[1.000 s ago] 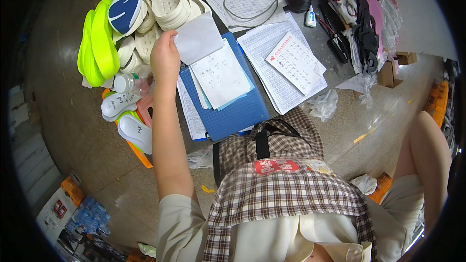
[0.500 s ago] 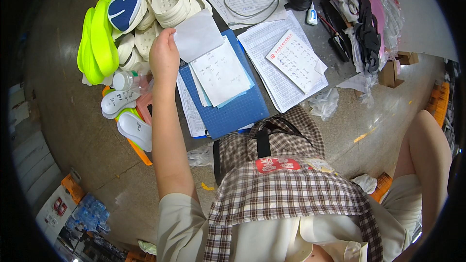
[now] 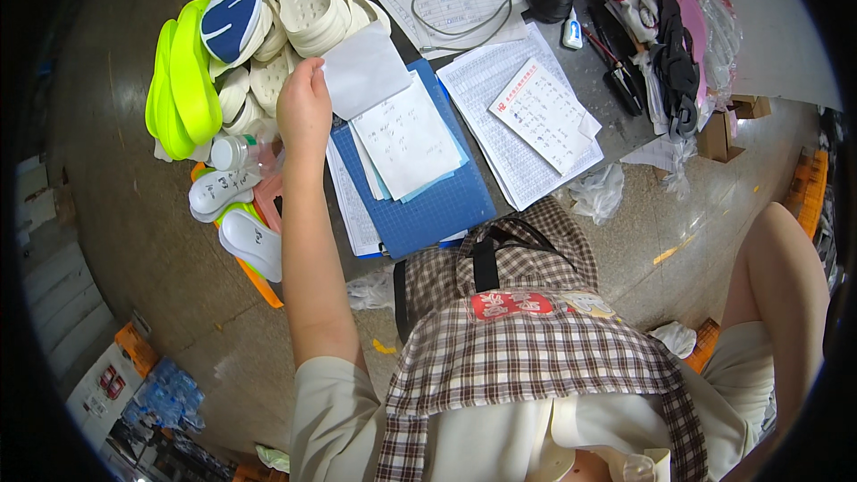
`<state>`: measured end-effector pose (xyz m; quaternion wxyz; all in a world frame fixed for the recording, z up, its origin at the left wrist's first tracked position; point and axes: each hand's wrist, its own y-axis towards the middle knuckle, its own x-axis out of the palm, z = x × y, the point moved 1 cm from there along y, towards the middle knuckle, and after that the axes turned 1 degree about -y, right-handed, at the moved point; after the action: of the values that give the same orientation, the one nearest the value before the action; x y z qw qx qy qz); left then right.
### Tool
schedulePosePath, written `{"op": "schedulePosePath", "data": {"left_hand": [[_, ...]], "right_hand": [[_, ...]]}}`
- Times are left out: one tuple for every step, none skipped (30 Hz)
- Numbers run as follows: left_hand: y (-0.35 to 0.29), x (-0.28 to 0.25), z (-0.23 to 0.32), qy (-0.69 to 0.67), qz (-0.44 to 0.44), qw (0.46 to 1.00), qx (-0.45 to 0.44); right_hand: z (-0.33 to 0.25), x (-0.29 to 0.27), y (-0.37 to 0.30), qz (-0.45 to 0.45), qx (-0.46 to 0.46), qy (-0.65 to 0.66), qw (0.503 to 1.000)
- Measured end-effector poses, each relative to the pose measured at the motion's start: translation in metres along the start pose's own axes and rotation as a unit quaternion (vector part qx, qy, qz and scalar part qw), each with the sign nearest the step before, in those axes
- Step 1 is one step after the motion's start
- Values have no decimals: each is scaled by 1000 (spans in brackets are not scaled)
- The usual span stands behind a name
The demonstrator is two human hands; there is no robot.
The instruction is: The person picks up pairs of white and black slippers from a table, inspects them by turning them over, and places them into yellow plastic crates. The person also writes on a small paper with a pen and places the paper into a plastic bag.
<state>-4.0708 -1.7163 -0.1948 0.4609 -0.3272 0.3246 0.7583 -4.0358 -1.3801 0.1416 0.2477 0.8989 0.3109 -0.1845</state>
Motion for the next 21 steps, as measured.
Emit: {"op": "schedulePosePath", "data": {"left_hand": [[0, 0, 0, 2, 0, 1000, 4], [0, -1, 1, 4, -3, 1000, 2], [0, -1, 0, 6, -5, 1000, -3], [0, -1, 0, 4, -8, 1000, -7], [-1, -1, 0, 2, -11, 1000, -14], [-1, -1, -1, -1, -11, 1000, -20], [-2, 0, -2, 0, -9, 1000, -19], [-2, 0, -3, 0, -5, 1000, -17], [-3, 1, -3, 0, -1, 1000, -16], [-3, 1, -4, -2, 0, 1000, -14], [-4, 2, -5, -5, 1, 1000, -12], [-4, 2, -6, -8, 3, 1000, -12], [-5, 2, -7, -10, 8, 1000, -3], [-5, 2, -8, -12, 12, 1000, 6], [-5, 2, -8, -15, 17, 1000, 15], [-6, 2, -9, -17, 17, 1000, 15], [-6, 2, -9, -19, 17, 1000, 14], [-6, 1, -9, -22, 19, 999, 13], [-6, 1, -9, -20, 13, 1000, 4], [-7, 1, -9, -19, 9, 1000, -5], [-7, 1, -8, -21, 9, 1000, -6]], "right_hand": [[0, 0, 1, 0, 1, -1, 1000], [0, 0, 1, 1, 1, -1, 1000], [0, 0, 2, 0, 0, 1, 1000], [0, 0, 2, 1, 1, 1, 1000], [0, 0, 3, 2, 0, 3, 1000], [1, 0, 3, 2, 1, 2, 1000], [1, 0, 5, 3, 0, 2, 1000], [2, -1, 5, 3, 0, 3, 1000], [2, -1, 6, 3, 0, 3, 1000], [3, -1, 7, 4, -1, 3, 1000], [3, -2, 7, 5, 1, 2, 1000], [4, -2, 7, 7, 0, 3, 1000], [4, -3, 8, 9, -1, 3, 1000], [5, -3, 7, 9, 2, 4, 1000], [5, -3, 9, 9, -2, 3, 1000], [6, -3, 7, 10, 2, 5, 1000], [6, -3, 7, 10, 0, 4, 1000], [7, -4, 7, 11, 0, 5, 1000], [7, -4, 8, 11, -1, 5, 1000], [7, -4, 9, 11, -3, 5, 1000], [8, -4, 9, 12, -2, 5, 1000]]}}
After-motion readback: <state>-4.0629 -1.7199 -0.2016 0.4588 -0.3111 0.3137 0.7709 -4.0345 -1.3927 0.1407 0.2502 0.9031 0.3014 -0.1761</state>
